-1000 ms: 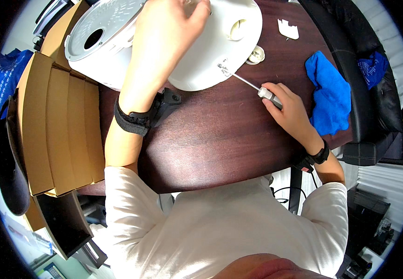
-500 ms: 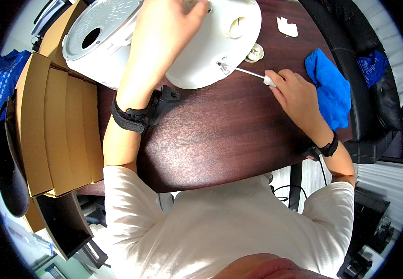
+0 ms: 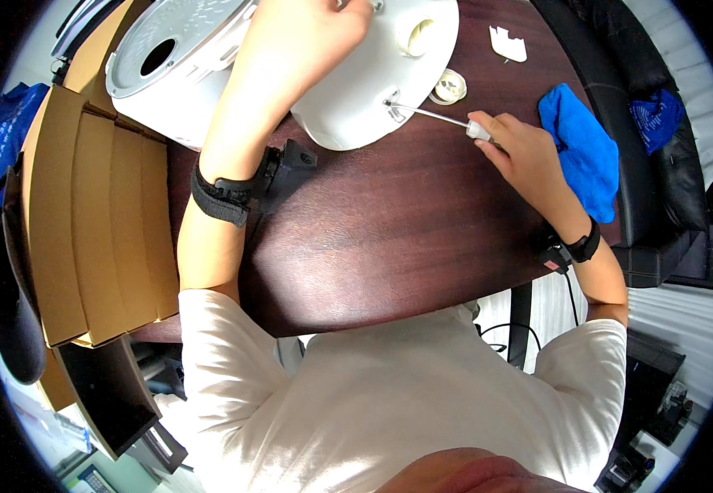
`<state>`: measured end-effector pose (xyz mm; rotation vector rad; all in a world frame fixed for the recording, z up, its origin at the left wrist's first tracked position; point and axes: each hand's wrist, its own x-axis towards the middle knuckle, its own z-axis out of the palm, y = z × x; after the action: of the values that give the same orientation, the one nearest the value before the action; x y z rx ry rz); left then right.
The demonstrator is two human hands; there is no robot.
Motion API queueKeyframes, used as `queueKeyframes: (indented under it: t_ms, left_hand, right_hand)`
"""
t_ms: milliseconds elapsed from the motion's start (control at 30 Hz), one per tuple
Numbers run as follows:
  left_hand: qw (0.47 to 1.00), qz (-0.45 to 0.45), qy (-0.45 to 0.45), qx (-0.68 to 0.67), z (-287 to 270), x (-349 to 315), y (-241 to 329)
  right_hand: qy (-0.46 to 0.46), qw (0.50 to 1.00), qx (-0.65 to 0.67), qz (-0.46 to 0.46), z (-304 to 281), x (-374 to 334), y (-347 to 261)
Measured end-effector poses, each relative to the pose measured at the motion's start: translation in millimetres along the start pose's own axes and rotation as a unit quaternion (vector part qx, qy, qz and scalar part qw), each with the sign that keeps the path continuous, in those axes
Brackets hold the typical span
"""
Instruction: The person uses a screwdriver to remove screws from a white circular plastic cover, then wipes the cover with a blue cloth and inserts a small white ring into a central opening. The person continues to manipulate the cover and ring, appearing to prepare for reassembly.
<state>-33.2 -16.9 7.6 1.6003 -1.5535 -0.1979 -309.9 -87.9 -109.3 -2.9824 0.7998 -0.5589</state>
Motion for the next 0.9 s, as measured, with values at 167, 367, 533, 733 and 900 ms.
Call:
queueKeyframes:
  t_ms: [167, 367, 533, 733, 900]
  left_hand:
    - [0.999, 0.016, 0.004, 0.034, 2, -4, 10]
    - [1.0, 0.023, 0.015, 0.01, 3, 1, -4]
    - [1.0, 0.005, 0.013, 0.024, 1, 2, -1]
    - [0.999, 0.035, 0.014, 0.034, 0, 2, -5]
    - [0.998, -0.048, -0.001, 0.032, -7, 2, 13]
  right_hand:
    - [-0.045, 0.99, 0.107, 0.082, 12, -3, -7]
    - [-0.012, 0.97, 0.235, 0.058, 28, -5, 1]
    - [-0.201, 0.829, 0.439, 0.283, 9, 2, -10]
    - [-0.252, 0.635, 0.624, 0.379, -5, 5, -26]
    - [-0.247, 0.676, 0.588, 0.369, -3, 4, -25]
